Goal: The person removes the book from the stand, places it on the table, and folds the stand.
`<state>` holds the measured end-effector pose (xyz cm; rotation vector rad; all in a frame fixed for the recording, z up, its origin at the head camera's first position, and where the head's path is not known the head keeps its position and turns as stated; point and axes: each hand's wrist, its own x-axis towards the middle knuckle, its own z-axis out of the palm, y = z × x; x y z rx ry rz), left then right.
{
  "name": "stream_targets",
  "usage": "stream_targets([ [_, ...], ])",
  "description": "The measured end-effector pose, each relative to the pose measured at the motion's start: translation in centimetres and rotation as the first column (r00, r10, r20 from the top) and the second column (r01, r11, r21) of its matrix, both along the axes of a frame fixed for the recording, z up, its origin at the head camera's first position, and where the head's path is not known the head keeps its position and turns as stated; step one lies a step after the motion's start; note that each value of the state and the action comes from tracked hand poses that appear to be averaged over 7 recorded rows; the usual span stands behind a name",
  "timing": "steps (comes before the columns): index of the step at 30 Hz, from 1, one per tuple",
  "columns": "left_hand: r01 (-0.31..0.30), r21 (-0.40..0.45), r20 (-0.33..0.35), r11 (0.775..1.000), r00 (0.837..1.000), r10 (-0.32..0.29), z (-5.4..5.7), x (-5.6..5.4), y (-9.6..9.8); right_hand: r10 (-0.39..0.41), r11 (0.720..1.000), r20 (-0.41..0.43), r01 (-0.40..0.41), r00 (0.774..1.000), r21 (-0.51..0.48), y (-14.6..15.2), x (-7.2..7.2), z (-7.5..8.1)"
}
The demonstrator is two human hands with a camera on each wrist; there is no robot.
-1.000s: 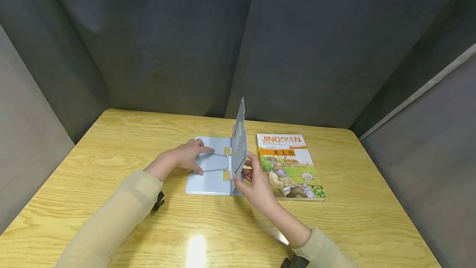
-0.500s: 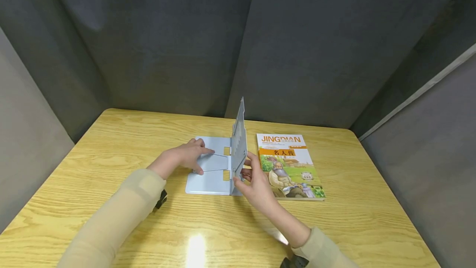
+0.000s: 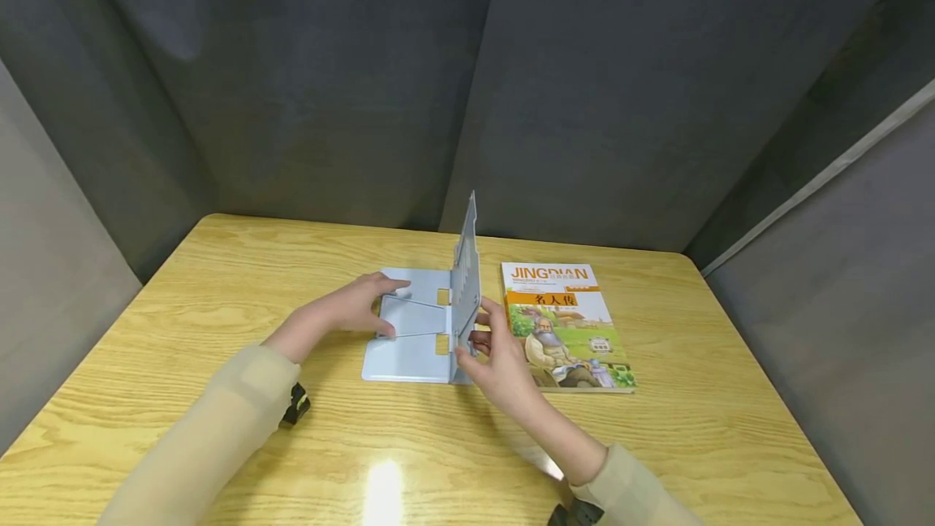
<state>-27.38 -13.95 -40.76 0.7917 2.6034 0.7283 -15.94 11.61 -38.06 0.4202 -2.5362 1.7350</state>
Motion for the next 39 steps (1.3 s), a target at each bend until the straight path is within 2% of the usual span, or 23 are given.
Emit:
stream_targets([
  [8, -0.060, 0.135, 0.010, 0.989, 0.998, 0.059, 1.2, 1.0, -0.7, 0.003, 1.000, -0.013, -0.002, 1.000, 0.016, -0.2, 0.0, 0.0],
  [14, -0.096, 0.258, 0.047, 0.961, 0.995, 0.087, 2.3, 1.7, -0.6, 0.004, 0.999, -0.005, -0.004, 1.000, 0.034, -0.3, -0.1, 0.1],
  [18, -0.094, 0.317, 0.029, 0.944, 0.996, 0.090, 3.2, 2.3, -0.2, 0.002, 0.998, -0.001, -0.002, 1.000, 0.055, -0.3, -0.1, 0.1],
  [21, -0.116, 0.354, 0.035, 0.928, 0.993, 0.110, 4.2, 2.8, 0.2, -0.003, 0.998, 0.000, 0.003, 1.000, 0.067, -0.3, -0.1, 0.1],
  [30, -0.164, 0.451, 0.068, 0.877, 0.986, 0.149, 7.1, 4.8, 1.4, -0.002, 0.999, 0.023, 0.001, 1.000, 0.048, -0.6, -0.2, 0.2],
  [32, -0.176, 0.481, 0.076, 0.859, 0.984, 0.159, 7.7, 5.3, 1.7, 0.006, 0.999, 0.024, -0.007, 1.000, 0.032, -0.8, -0.1, 0.4],
  [36, -0.209, 0.539, 0.106, 0.816, 0.978, 0.181, 9.0, 6.2, 2.6, 0.019, 0.999, 0.012, -0.019, 1.000, 0.030, -1.6, 0.7, 2.5],
  [39, -0.232, 0.564, 0.126, 0.793, 0.973, 0.195, 10.0, 6.7, 3.5, 0.009, 0.997, -0.015, -0.008, 1.000, 0.076, -1.8, 0.6, 2.4],
])
